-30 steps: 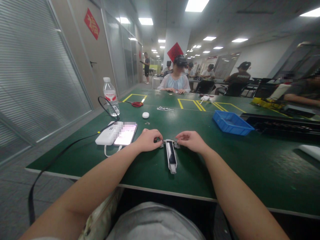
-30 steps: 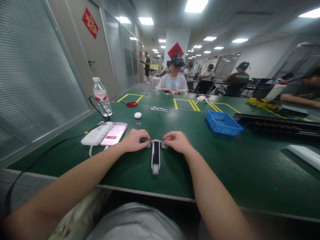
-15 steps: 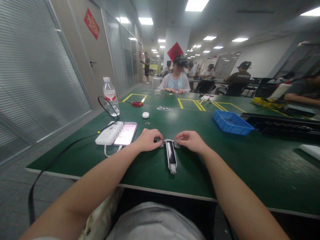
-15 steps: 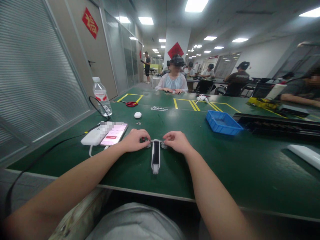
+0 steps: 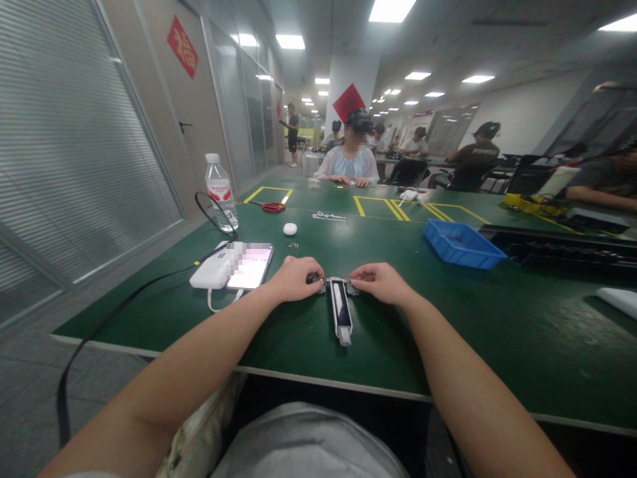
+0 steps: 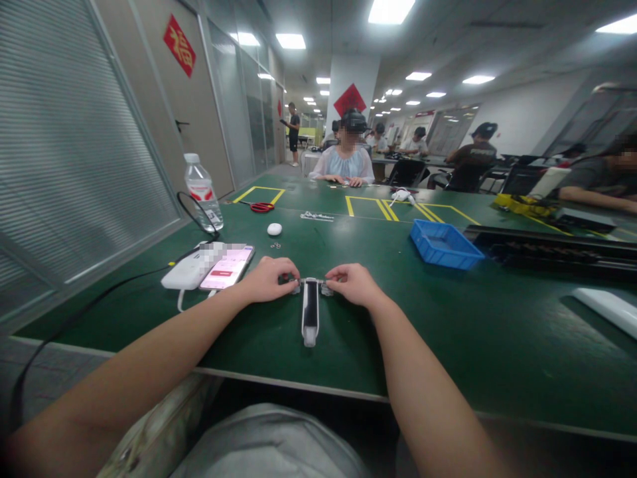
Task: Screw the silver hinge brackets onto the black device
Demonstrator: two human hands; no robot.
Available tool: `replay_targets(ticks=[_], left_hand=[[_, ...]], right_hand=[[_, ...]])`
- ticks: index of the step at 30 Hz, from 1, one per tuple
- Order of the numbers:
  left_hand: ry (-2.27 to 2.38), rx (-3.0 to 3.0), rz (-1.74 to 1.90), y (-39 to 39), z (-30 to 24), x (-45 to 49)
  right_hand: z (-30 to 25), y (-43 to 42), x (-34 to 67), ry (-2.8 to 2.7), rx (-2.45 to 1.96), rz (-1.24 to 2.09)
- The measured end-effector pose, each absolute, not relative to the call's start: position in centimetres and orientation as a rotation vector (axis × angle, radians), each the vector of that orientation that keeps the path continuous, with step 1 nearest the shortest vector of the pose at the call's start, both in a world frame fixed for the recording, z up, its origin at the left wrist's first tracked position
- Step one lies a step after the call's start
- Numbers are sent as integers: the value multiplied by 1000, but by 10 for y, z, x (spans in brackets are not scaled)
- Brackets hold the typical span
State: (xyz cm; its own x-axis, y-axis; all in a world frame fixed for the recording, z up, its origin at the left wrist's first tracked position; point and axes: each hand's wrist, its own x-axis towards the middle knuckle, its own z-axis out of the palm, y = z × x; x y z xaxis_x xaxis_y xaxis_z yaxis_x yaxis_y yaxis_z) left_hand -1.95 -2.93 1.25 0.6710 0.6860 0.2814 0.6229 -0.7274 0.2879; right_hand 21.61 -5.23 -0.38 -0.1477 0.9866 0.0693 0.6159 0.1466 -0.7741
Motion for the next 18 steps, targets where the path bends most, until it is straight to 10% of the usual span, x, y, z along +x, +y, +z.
replay_targets(ticks=[18], left_hand=[[1091, 2702, 545, -31, 14, -19]], right_hand=[[4, -58, 213, -1917, -1556, 714]])
